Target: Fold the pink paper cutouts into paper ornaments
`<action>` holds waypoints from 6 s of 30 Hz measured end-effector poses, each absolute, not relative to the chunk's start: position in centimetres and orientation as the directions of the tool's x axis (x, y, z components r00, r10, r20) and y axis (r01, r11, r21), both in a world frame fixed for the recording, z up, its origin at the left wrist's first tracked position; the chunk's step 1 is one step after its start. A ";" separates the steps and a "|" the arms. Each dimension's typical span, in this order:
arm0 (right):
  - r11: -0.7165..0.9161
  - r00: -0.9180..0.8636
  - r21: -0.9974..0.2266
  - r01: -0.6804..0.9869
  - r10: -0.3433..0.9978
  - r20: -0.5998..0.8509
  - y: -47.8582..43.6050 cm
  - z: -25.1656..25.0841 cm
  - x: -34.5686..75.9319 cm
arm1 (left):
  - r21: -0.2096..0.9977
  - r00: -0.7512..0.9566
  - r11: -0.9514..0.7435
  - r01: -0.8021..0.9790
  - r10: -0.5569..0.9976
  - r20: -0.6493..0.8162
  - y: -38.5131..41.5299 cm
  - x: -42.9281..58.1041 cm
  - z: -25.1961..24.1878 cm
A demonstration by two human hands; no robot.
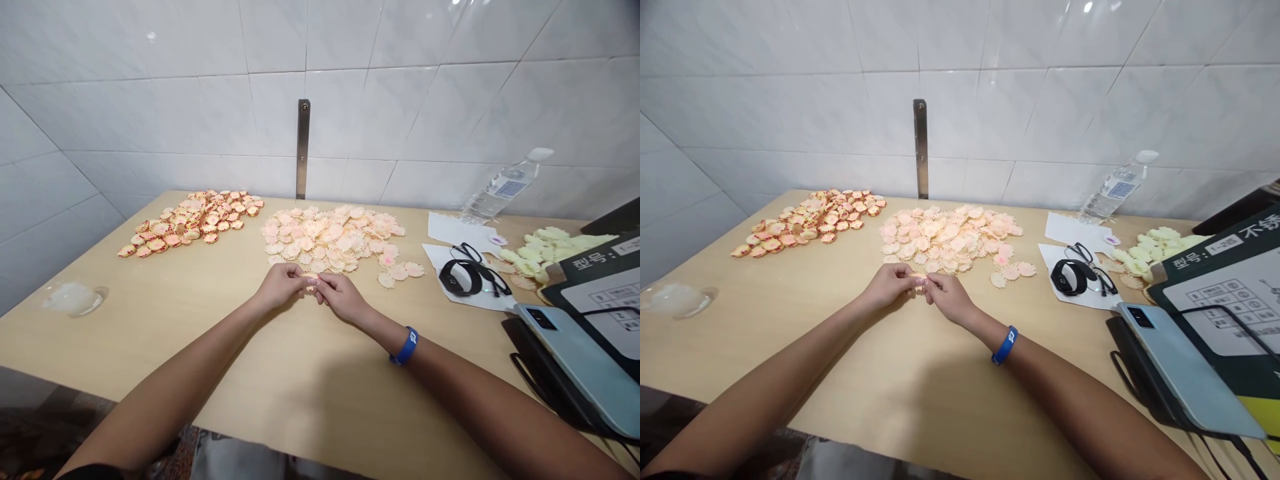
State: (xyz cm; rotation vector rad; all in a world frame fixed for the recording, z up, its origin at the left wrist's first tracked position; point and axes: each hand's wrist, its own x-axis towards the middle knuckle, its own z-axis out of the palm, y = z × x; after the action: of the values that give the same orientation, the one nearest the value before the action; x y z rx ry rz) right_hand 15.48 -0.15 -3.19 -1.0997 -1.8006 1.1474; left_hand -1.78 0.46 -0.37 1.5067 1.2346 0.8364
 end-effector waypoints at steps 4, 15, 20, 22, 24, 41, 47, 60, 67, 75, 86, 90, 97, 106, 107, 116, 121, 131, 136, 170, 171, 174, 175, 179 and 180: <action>0.246 -0.407 -0.940 0.236 0.904 0.135 0.0 -3.2 15.6 | 0.975 0.275 0.066 0.210 0.953 -0.124 0.5 -1.8 -0.7; 0.198 -0.344 -0.943 0.268 0.934 0.098 -0.6 -2.5 14.9 | 0.776 0.321 -0.242 0.582 0.946 0.054 -0.5 -1.6 -0.3; 0.249 -0.396 -0.933 0.258 0.908 0.133 -0.4 -2.9 15.0 | 0.733 0.253 -0.249 0.633 0.961 0.109 -0.5 -1.4 -0.3; 0.249 -0.418 -0.939 0.237 0.899 0.133 -0.4 -2.9 15.1 | 0.791 0.250 -0.202 0.578 0.966 0.064 -0.5 -1.4 -0.5; 0.239 -0.420 -0.947 0.214 0.898 0.132 -0.4 -2.9 15.2 | 0.814 0.242 -0.164 0.557 0.970 0.029 -0.5 -1.3 -0.6; 0.169 -0.345 -0.971 0.168 0.933 0.103 -0.2 -2.8 15.5 | 0.690 0.300 -0.417 0.591 0.908 0.292 -0.3 -2.0 0.3; 0.230 -0.363 -0.947 0.224 0.921 0.138 -0.4 -2.4 15.5 | 0.834 0.003 -0.208 0.511 0.971 0.241 1.0 -3.0 0.2; 0.170 -0.312 -0.967 0.187 0.944 0.106 0.0 -2.8 15.5 | 0.804 0.106 -0.334 0.491 0.940 0.326 0.8 -2.3 0.1; 0.270 -0.338 -0.934 0.236 0.923 0.182 -0.4 -2.8 15.5 | 0.917 0.175 -0.052 0.395 0.984 -0.019 0.8 -2.3 0.1; 0.222 -0.382 -0.961 0.164 0.913 0.146 -0.4 -2.8 15.4 | 0.894 0.228 -0.125 0.429 0.973 0.027 0.4 -2.2 -0.2; 0.210 -0.393 -0.962 0.176 0.911 0.127 -0.4 -2.6 15.5 | 0.869 0.256 -0.132 0.478 0.967 0.006 0.1 -2.0 -0.4; 0.193 -0.398 -0.966 0.173 0.911 0.111 -0.3 -2.6 15.4 | 0.816 0.249 -0.179 0.550 0.967 0.044 -0.4 -1.7 -0.1; 0.163 -0.403 -0.973 0.164 0.911 0.085 -0.1 -2.6 15.4 | 0.803 0.203 -0.187 0.565 0.976 0.084 -0.3 -1.6 -0.2; 0.180 -0.334 -0.977 0.118 0.933 0.131 -0.1 -3.1 15.5 | 0.785 0.229 -0.358 0.505 0.933 0.278 0.5 -2.4 0.0; 0.200 -0.333 -0.971 0.133 0.931 0.146 -0.2 -3.0 15.5 | 0.784 0.234 -0.346 0.515 0.937 0.260 0.4 -2.3 0.0; 0.231 -0.330 -0.949 0.214 0.932 0.152 -0.3 -2.9 15.5 | 0.818 0.103 -0.219 0.532 0.976 0.194 0.6 -2.2 -0.1; 0.159 -0.300 -0.972 0.171 0.949 0.102 -0.2 -2.8 15.6 | 0.896 -0.135 -0.035 0.443 0.985 0.106 2.6 -4.4 -0.1; 0.047 -0.254 -0.991 0.122 0.967 0.015 0.3 -3.3 15.5 | 0.699 0.173 -0.366 0.614 0.927 0.333 0.9 -2.8 0.0; 0.204 -0.332 -0.962 0.182 0.933 0.135 -0.1 -2.9 15.6 | 0.914 0.181 -0.105 0.391 0.983 0.035 0.6 -1.9 -0.6; 0.173 -0.373 -0.978 0.120 0.920 0.118 0.0 -3.5 15.6 | 0.976 0.238 0.025 0.214 0.968 -0.077 0.0 -1.3 -0.2; 0.169 -0.365 -0.978 0.121 0.924 0.115 0.0 -3.5 15.6 | 0.981 0.243 0.025 0.191 0.967 -0.072 0.0 -1.3 -0.2; 0.142 -0.339 -0.984 0.112 0.936 0.096 0.1 -3.5 15.6 | 0.991 0.264 0.023 0.131 0.963 -0.057 0.1 -1.3 -0.2; 0.131 -0.333 -0.986 0.103 0.939 0.090 0.1 -3.5 15.6 | 0.993 0.268 0.032 0.109 0.961 -0.060 0.2 -1.3 -0.2; 0.122 -0.333 -0.989 0.079 0.939 0.089 0.3 -3.5 15.6 | 0.992 0.247 0.122 0.039 0.960 -0.128 0.2 -1.5 -0.3; 0.126 -0.340 -0.989 0.082 0.936 0.091 0.3 -3.5 15.6 | 0.990 0.232 0.135 0.050 0.962 -0.143 0.2 -1.5 -0.3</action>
State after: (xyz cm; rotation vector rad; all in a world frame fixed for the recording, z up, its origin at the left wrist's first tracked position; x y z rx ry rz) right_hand 15.64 0.27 -3.52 -1.0187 -1.5868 1.3176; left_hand -1.52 0.24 -0.32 1.2322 1.1206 0.9175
